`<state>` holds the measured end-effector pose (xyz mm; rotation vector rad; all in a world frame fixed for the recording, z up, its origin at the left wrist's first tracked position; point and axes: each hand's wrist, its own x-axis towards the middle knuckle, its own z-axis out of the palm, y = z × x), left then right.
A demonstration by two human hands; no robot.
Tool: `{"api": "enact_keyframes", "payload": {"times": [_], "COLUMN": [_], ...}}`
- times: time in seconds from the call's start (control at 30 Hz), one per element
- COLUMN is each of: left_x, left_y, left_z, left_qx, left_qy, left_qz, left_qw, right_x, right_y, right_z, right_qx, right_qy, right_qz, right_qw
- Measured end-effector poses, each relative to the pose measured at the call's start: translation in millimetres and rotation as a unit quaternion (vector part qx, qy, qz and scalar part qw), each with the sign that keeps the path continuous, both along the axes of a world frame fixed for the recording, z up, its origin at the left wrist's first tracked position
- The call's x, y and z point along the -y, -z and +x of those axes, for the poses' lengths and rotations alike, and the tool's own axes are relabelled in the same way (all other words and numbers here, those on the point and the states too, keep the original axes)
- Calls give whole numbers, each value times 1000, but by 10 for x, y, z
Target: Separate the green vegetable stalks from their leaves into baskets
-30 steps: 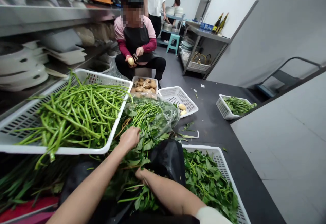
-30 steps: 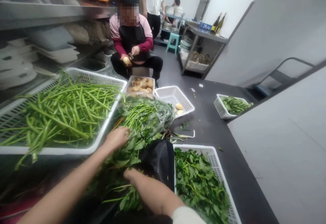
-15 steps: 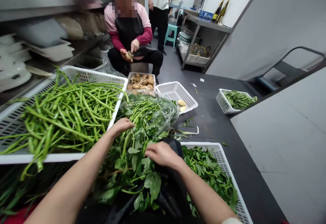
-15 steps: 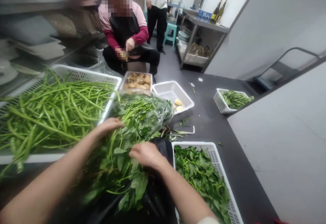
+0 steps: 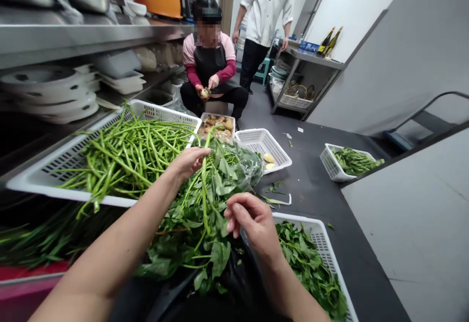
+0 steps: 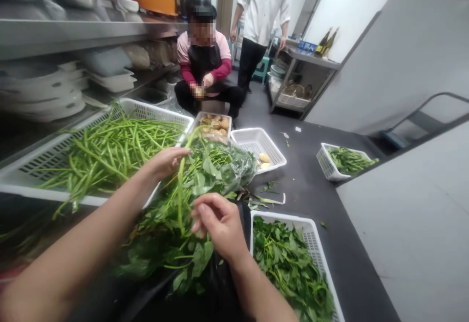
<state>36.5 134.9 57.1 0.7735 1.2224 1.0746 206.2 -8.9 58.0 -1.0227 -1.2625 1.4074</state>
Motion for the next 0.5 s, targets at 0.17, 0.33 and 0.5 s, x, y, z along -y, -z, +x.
{"api": "enact_keyframes", "payload": {"times": [0.17, 0.33, 0.5], "left_x": [-57, -46, 134], "left_y": [22, -2, -113], "left_z": [38, 101, 175], "left_qx": [36, 45, 44], "left_qy": [-39, -60, -27], "left_qz": [20, 18, 51], "left_qw": [998, 997, 997], "right_x": [11, -142, -177], "right_y": [94, 345, 437], "right_z": [50, -30, -114], "right_qx": [183, 190, 184], "right_qy": [6, -18, 19], "right_qz": [116, 56, 16], "right_qw": [976, 980, 983]}}
